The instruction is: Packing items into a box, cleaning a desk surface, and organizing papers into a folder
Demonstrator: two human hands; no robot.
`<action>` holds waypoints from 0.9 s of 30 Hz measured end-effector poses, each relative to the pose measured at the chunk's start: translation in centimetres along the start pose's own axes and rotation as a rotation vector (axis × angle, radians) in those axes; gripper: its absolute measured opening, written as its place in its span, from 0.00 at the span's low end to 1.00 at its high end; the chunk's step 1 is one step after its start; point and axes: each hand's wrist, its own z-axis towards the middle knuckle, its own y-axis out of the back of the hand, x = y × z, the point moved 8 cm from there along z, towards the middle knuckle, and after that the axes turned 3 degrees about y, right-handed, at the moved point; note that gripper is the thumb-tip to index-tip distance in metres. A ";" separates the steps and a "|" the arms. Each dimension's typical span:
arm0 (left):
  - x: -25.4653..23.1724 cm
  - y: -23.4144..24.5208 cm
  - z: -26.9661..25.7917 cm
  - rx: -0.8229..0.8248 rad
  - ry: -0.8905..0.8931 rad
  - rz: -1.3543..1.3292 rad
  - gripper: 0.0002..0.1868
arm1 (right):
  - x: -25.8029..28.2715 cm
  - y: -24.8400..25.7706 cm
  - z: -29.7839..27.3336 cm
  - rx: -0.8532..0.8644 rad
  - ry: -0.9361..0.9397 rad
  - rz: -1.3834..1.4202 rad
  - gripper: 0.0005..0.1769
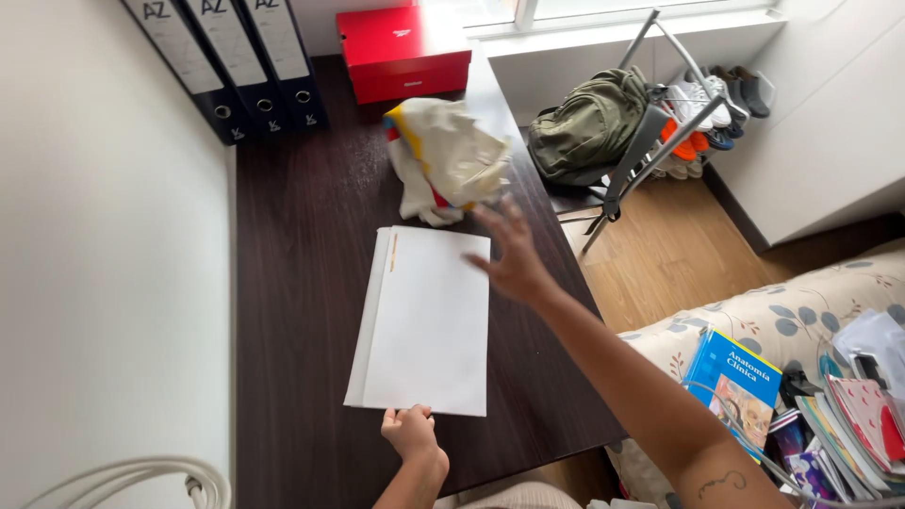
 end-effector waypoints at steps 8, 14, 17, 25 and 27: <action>1.4 -4.0 -6.9 0.218 0.003 0.335 0.31 | 14.5 -4.5 -6.4 0.762 0.321 0.056 0.37; 2.5 -5.0 -3.6 0.298 -0.581 0.239 0.17 | 11.6 -4.1 -8.9 1.117 0.271 -0.318 0.41; -0.7 -4.0 -5.5 0.213 -1.108 0.347 0.17 | 4.6 -1.3 -8.6 1.021 -0.065 -0.451 0.41; -10.4 -3.8 5.3 -0.375 -1.194 0.693 0.30 | -13.8 -6.0 -16.7 1.222 -0.218 -0.598 0.39; -10.1 -3.8 13.2 -0.364 -1.016 0.756 0.24 | -14.1 -7.1 -16.7 1.190 -0.212 -0.501 0.39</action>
